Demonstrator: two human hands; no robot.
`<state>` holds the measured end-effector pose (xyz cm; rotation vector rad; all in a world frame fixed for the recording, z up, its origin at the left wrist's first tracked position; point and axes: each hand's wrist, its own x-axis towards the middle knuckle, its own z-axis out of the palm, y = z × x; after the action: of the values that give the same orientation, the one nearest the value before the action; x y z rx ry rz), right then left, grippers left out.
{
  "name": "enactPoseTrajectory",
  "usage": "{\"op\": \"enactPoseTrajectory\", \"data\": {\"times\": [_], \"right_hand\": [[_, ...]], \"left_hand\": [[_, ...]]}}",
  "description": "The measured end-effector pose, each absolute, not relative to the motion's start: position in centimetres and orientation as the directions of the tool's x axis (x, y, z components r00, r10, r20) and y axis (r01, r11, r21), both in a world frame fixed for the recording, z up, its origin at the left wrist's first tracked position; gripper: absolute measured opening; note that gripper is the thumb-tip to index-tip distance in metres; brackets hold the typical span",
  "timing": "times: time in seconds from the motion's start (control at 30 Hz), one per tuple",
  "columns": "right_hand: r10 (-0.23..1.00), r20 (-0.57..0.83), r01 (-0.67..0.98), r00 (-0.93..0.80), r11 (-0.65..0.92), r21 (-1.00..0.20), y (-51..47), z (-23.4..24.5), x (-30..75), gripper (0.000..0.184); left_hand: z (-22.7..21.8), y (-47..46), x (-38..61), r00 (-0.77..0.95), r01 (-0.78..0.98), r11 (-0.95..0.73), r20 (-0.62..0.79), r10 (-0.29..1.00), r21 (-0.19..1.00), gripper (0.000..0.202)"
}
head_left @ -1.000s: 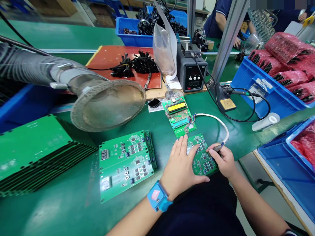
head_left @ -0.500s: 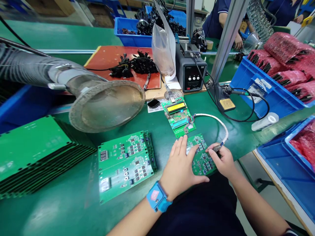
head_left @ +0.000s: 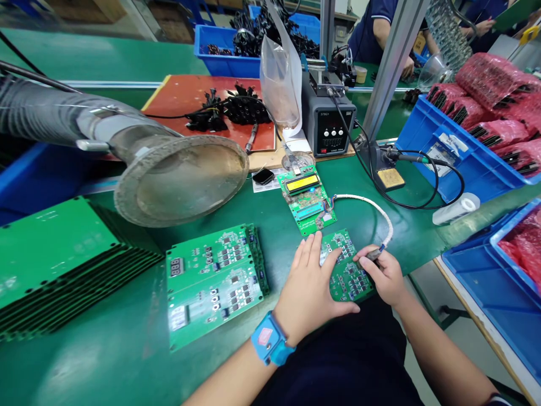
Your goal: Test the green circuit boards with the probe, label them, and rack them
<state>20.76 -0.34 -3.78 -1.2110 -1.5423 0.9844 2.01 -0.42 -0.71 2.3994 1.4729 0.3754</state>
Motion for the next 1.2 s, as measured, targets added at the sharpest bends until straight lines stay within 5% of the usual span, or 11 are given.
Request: {"op": "enactPoseTrajectory", "data": {"times": [1.2], "right_hand": [[0.984,0.166,0.287,-0.07,0.18,-0.941,-0.36,-4.04,20.67,0.011]], "left_hand": [[-0.42,-0.47,2.01,0.441,0.818,-0.423,0.047,0.896,0.39,0.102]]}}
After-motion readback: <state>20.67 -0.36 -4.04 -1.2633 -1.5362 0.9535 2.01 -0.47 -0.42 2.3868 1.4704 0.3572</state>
